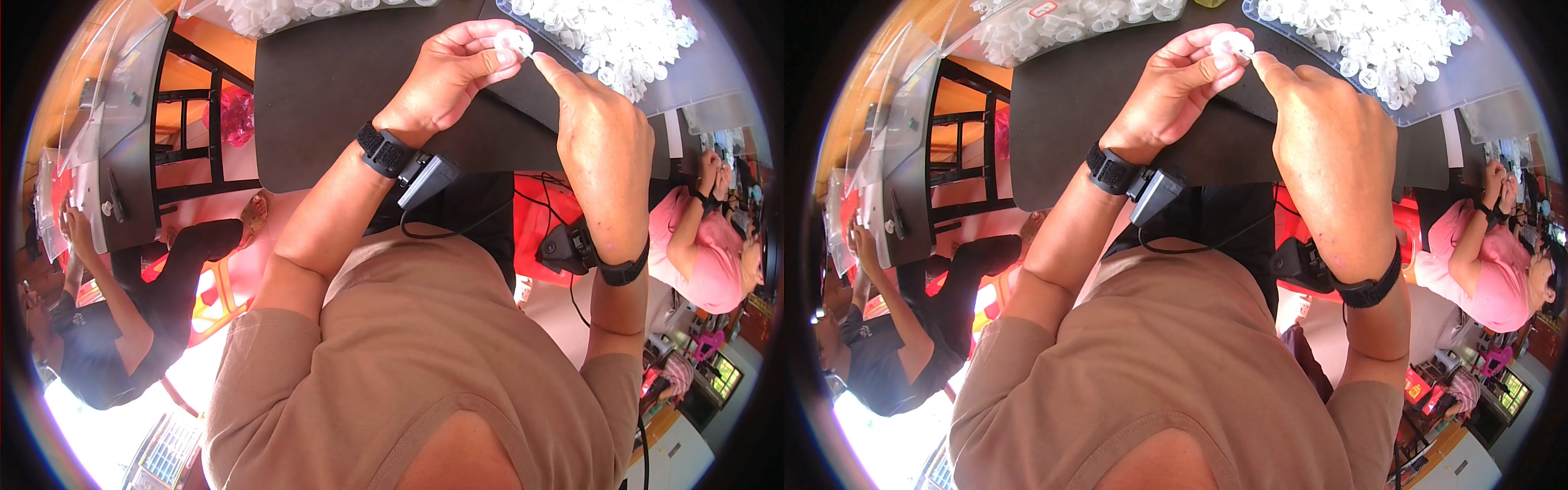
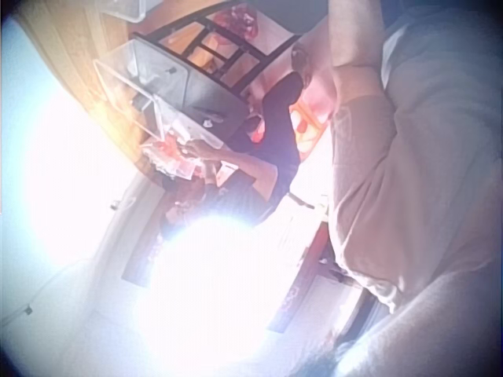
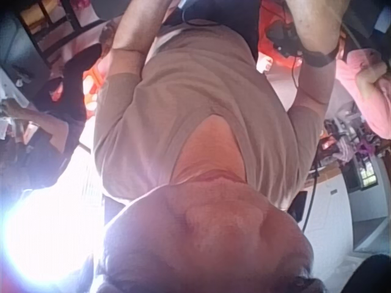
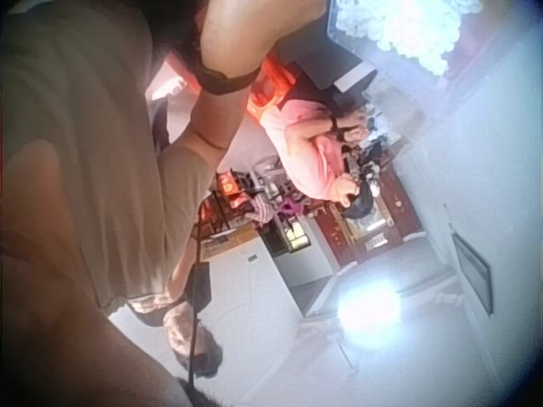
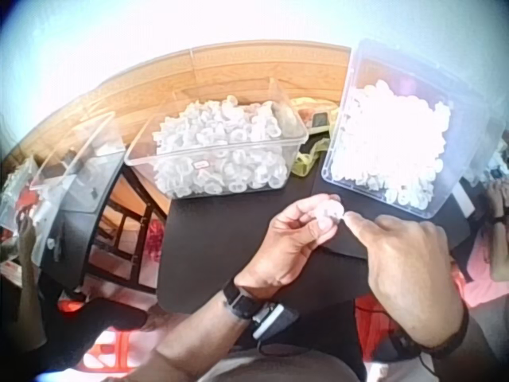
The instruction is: Cleaning and deburring small white plastic components using a metal pick tool.
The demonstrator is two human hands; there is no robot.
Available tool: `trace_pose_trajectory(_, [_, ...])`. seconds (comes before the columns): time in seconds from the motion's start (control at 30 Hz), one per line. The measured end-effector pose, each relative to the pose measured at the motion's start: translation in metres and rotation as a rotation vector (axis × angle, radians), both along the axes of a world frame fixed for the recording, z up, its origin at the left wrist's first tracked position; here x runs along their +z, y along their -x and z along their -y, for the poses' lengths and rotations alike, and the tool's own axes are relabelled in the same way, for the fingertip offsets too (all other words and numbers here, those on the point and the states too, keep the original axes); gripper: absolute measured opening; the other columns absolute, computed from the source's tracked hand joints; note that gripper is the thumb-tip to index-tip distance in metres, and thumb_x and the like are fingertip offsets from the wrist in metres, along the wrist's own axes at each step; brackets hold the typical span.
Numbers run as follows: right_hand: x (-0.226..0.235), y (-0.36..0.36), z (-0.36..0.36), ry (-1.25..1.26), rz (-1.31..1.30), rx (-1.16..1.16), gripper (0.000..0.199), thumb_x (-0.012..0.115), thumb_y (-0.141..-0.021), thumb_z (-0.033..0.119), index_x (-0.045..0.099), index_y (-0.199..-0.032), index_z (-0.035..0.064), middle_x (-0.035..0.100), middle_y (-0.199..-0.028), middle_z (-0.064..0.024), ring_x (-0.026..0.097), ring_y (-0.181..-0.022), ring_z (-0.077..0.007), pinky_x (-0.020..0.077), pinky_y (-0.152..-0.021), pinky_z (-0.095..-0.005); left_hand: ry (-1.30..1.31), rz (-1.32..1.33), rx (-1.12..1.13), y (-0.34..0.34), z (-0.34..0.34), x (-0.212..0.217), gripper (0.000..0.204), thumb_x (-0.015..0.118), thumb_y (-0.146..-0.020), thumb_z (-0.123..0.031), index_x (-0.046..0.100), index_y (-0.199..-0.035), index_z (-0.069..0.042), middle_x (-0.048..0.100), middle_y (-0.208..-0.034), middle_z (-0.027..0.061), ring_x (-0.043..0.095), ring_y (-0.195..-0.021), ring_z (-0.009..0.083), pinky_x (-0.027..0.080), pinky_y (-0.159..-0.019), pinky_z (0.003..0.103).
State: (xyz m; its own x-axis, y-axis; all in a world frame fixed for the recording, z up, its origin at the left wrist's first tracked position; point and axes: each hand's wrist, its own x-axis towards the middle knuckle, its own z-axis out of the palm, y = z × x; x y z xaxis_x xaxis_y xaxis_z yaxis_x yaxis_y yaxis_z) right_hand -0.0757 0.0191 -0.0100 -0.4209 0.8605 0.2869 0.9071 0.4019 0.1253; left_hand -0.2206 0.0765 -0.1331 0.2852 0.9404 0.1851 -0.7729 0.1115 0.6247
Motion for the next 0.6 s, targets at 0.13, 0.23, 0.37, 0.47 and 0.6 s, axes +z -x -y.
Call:
trace_pose_trajectory(0.13, [-0.0026, -0.0039, -0.0013, 0.016, -0.032, 0.016, 0.035, 0.053, -0.080, 0.003, 0.066, -0.112, 0.0124, 0.064, -0.079, -0.0092, 0.064, -0.067, -0.0318, 0.0518, -0.060, -0.0398, 0.017, 0.010, 0.003, -0.0009, -0.0004, -0.0023, 0.028, 0.061, -0.090, -0.002, 0.059, -0.117, -0.003, 0.061, -0.120, 0.0138, 0.062, -0.106, 0.0201, 0.052, -0.095, 0.032])
trace_pose_trajectory(0.23, [-0.0020, -0.0060, -0.0011, 0.020, -0.090, 0.035, 0.035, 0.053, -0.081, 0.002, 0.065, -0.112, 0.0113, 0.064, -0.080, -0.0095, 0.064, -0.069, -0.0317, 0.0517, -0.061, -0.0399, -0.010, -0.004, 0.005, -0.0013, -0.0015, -0.0002, 0.028, 0.061, -0.089, -0.001, 0.059, -0.117, -0.003, 0.060, -0.121, 0.0134, 0.062, -0.106, 0.0197, 0.052, -0.095, 0.032])
trace_pose_trajectory(0.37, [-0.0018, -0.0059, 0.0008, 0.034, -0.125, 0.043, 0.035, 0.053, -0.081, 0.001, 0.065, -0.113, 0.0097, 0.065, -0.083, -0.0106, 0.064, -0.072, -0.0318, 0.0514, -0.062, -0.0404, -0.031, 0.039, 0.014, -0.0011, -0.0011, -0.0010, 0.029, 0.061, -0.088, 0.001, 0.059, -0.117, -0.003, 0.059, -0.122, 0.0134, 0.061, -0.107, 0.0190, 0.052, -0.095, 0.032])
trace_pose_trajectory(0.47, [-0.0015, -0.0071, 0.0022, 0.052, -0.105, 0.020, 0.034, 0.053, -0.082, 0.002, 0.065, -0.112, 0.0098, 0.066, -0.084, -0.0119, 0.064, -0.072, -0.0321, 0.0511, -0.061, -0.0405, -0.030, 0.044, 0.025, -0.0007, -0.0013, -0.0004, 0.029, 0.061, -0.088, 0.003, 0.059, -0.116, -0.004, 0.058, -0.123, 0.0136, 0.060, -0.108, 0.0190, 0.052, -0.095, 0.032])
trace_pose_trajectory(0.6, [-0.0051, -0.0067, -0.0002, 0.042, -0.161, 0.047, 0.033, 0.052, -0.083, 0.002, 0.065, -0.112, 0.0094, 0.065, -0.082, -0.0133, 0.064, -0.071, -0.0327, 0.0508, -0.061, -0.0408, -0.029, 0.035, 0.041, -0.0004, -0.0011, -0.0005, 0.030, 0.061, -0.088, 0.004, 0.059, -0.117, -0.005, 0.058, -0.124, 0.0139, 0.060, -0.109, 0.0192, 0.052, -0.095, 0.032])
